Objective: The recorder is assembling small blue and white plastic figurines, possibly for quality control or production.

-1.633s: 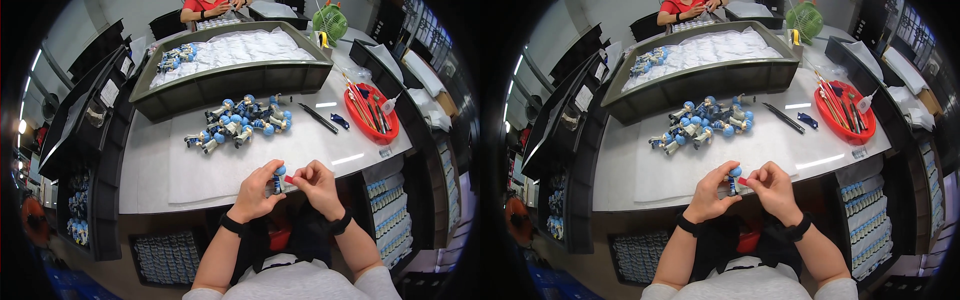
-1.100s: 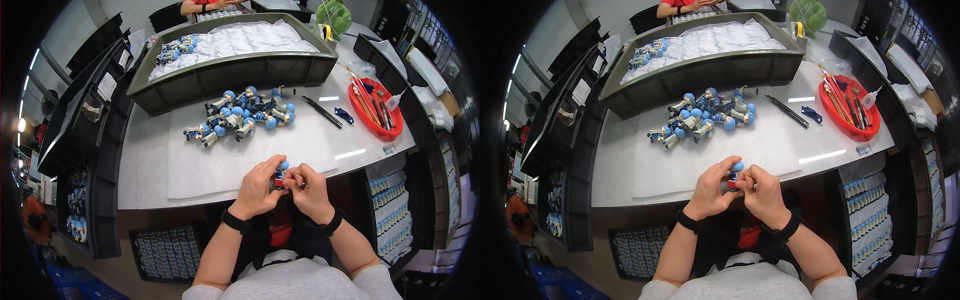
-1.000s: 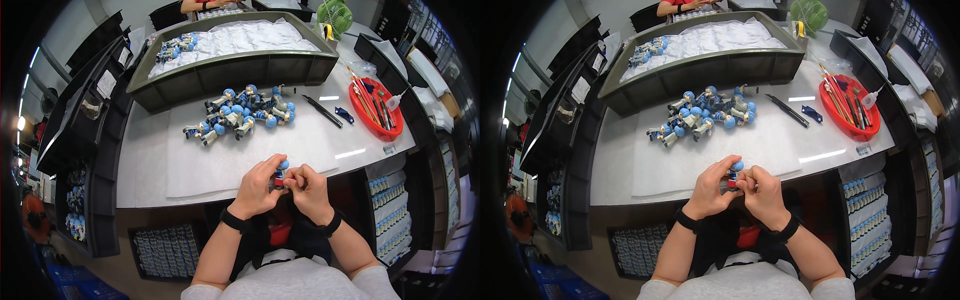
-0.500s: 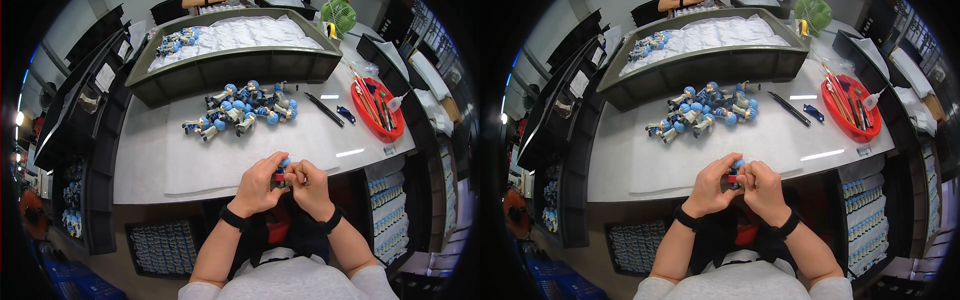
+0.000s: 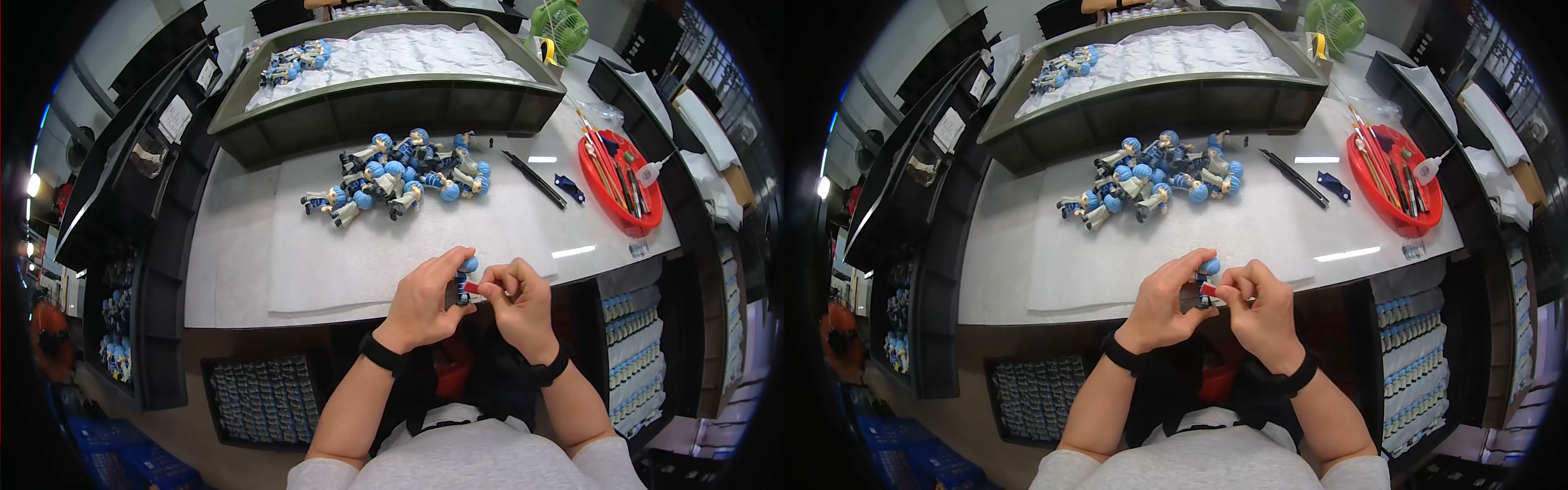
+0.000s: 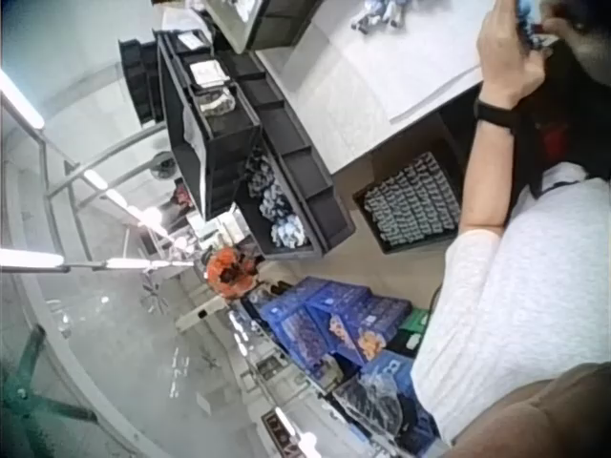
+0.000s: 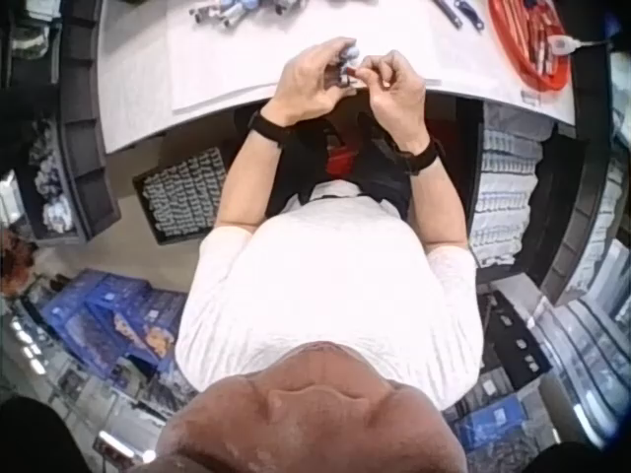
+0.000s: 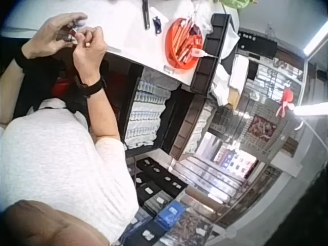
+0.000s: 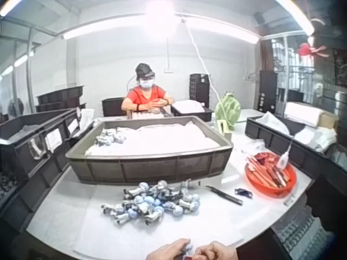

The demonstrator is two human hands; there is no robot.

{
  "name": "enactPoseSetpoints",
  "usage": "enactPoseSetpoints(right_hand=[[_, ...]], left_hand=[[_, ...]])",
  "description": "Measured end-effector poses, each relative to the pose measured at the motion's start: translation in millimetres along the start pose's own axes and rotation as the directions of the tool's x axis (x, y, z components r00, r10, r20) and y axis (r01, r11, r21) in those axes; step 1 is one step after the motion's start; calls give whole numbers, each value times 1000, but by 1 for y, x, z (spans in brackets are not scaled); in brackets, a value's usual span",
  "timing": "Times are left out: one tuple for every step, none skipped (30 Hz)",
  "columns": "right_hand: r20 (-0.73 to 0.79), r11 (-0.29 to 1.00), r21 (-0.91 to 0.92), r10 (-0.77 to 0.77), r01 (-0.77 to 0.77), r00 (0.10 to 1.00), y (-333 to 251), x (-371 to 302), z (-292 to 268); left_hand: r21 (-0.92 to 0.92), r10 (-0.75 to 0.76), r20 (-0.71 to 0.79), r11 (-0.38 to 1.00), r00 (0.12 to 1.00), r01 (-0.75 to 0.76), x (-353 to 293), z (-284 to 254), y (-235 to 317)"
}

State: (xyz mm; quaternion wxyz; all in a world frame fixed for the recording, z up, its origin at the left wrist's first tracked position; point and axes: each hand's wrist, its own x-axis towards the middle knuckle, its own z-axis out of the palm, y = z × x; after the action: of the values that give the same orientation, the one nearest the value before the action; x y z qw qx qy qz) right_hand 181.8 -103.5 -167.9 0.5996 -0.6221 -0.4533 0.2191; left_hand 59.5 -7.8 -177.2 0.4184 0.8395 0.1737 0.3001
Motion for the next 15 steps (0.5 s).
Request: enactPoseSetpoints(right_hand=[[28,1000,-9,11,-11,1000,-1,1,1],[54,995,-96,-25,30,998,3,1,2],[52,995,-98,-25,30,998,5,1,4],[38,984,-153,-87,92,995,6,1,7],[27,966,-207,-150,152,988,6,2,9],[28,955,-224,-191,193,981,5,3,10],[28,955,-224,-192,194,981,6,3,8],[43,969,-178,-167,172,985,7,1,5],[60,980,-132,-143,149,988,7,0,4],[65,980,-132,-141,148,988,6,-1,3],[63,983,-128,-122,129,991,4,-1,2],[62,986,-124,-103,110,993,3,-1,2],[62,986,-126,-102,110,993,3,1,3],[56,977,-182,-101,110,993,3,3,5],[49,965,-238,-100,109,994,4,5,7]], left_hand=[[-3,2,-20,1000,1000,-2,-1,2,-1],[-7,3,-41,1000,999,-3,-1,3,-2],[-8,4,-40,1000,999,-5,0,3,-3],[22,35,-48,999,998,-34,0,2,-3],[52,66,-55,997,996,-64,0,2,-3],[52,64,-56,997,996,-61,-2,2,-2],[24,32,-47,999,998,-31,-2,2,-2],[-4,-1,-38,1000,999,1,-1,1,-2],[-3,0,-39,1000,999,0,0,1,-2],[3,8,-33,1000,999,-8,0,1,-1],[9,16,-28,1000,999,-15,-1,1,-1],[8,11,-30,1000,999,-11,-1,1,-1],[46,46,-38,998,998,-44,0,1,-1],[84,81,-44,994,996,-77,0,0,-2],[83,81,-44,994,996,-77,0,1,-2]])
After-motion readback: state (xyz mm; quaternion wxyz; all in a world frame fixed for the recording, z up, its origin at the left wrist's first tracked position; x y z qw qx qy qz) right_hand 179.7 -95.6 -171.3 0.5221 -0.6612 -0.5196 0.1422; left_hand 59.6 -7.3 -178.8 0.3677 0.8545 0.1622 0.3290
